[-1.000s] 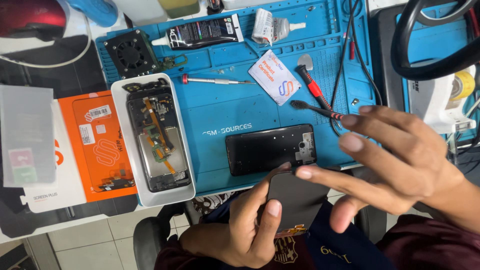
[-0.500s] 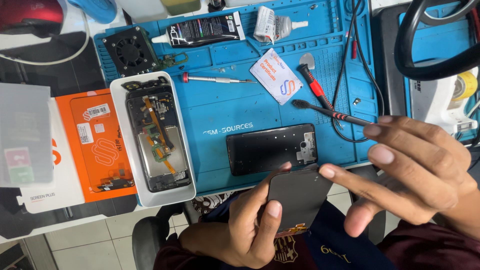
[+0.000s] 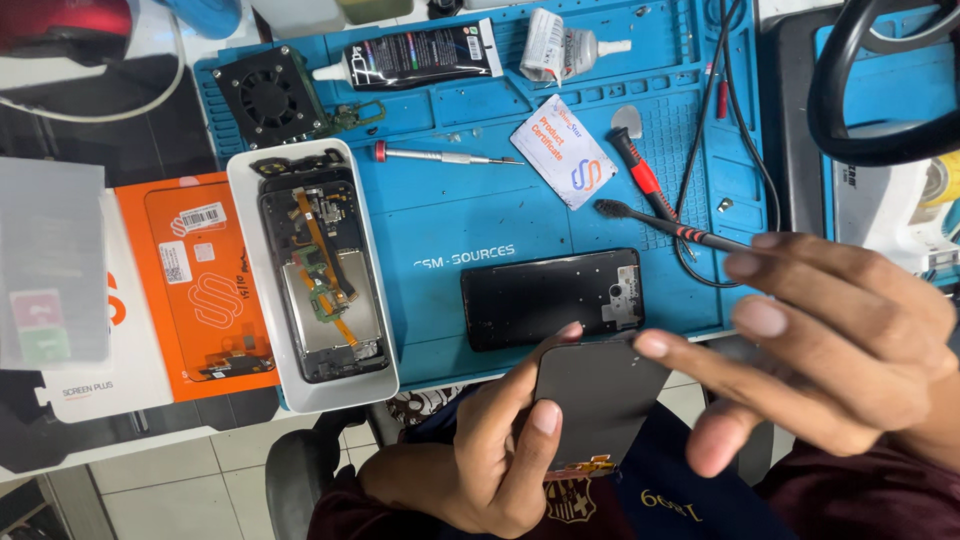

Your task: The person cleans the interior of a disassembled smartphone housing using a small brush and a toothbrush, then handles a separate black back cover. The person scrubs the inside surfaces and edges of the housing, rotates it to access different areas, and finally picks up and inspects the back cover.

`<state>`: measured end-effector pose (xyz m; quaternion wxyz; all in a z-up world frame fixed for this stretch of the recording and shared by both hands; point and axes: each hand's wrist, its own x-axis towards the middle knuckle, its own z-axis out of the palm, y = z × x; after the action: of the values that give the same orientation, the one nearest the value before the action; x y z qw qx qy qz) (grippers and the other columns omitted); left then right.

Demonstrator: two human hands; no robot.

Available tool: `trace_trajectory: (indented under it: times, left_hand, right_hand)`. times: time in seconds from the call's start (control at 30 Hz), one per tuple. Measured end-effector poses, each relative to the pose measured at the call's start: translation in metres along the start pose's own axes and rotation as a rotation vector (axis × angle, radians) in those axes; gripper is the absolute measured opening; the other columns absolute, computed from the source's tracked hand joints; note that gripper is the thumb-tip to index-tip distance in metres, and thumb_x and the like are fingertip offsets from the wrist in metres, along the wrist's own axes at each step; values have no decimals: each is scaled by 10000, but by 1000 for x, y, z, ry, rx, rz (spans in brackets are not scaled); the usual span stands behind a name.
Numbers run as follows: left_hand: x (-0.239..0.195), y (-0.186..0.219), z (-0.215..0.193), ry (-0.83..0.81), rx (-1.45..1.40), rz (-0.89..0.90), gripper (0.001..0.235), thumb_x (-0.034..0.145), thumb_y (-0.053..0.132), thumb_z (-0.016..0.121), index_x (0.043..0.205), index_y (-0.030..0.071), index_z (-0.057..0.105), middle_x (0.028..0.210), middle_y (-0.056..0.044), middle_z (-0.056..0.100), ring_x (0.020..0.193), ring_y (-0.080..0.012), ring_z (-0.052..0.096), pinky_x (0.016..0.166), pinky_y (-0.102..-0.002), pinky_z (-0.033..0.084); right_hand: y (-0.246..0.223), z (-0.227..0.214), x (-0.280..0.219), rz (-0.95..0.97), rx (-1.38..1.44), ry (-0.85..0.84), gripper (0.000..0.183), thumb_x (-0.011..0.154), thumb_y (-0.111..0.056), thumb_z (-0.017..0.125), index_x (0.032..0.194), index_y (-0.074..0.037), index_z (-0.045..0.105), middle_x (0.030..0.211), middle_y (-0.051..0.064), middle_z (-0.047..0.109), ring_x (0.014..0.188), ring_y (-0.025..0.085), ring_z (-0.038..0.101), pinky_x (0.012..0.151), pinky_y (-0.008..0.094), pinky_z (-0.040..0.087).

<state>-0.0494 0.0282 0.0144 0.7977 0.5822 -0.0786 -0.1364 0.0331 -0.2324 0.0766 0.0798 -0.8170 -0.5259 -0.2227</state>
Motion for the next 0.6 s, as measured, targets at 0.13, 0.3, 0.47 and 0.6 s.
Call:
trace_trajectory:
  times: [0.13,0.3,0.47,0.6]
  left_hand:
    - [-2,-3,-4,-34,-13,19,451,1150,151,446,1506,-124,470,1209,-221,730,1080,-186,725,960,-287,563]
    - [-1,-5,-2,-23,-16,-33,472,1117,145,462,1498,-133,500,1104,-204,758,931,-146,712,848,-257,556]
    - [10,1,-2,-67,0,59,446,1163,147,421,1511,-130,452,1329,-252,689,1206,-235,718,1049,-296,561]
    - [24,8,-5,-96,-86,-9,482,1179,121,392,1588,-132,356,1502,-254,555,1382,-236,578,1196,-291,440]
  right_hand:
    - [2,-5,-10,29,-4,-29,654,1001,-676,411,1133,-161,793,1296,180,371,857,303,654,707,409,627]
    - [4,-8,-7,-45,32,-63,629,1010,-649,452,1120,-136,798,1287,155,362,856,277,658,717,389,638]
    - [3,3,11,-22,-49,15,694,985,-700,416,1140,-143,799,1154,156,434,839,274,657,656,353,599]
    - [15,8,24,29,12,-48,805,903,-783,412,1140,-129,818,1027,209,532,792,310,625,587,371,530]
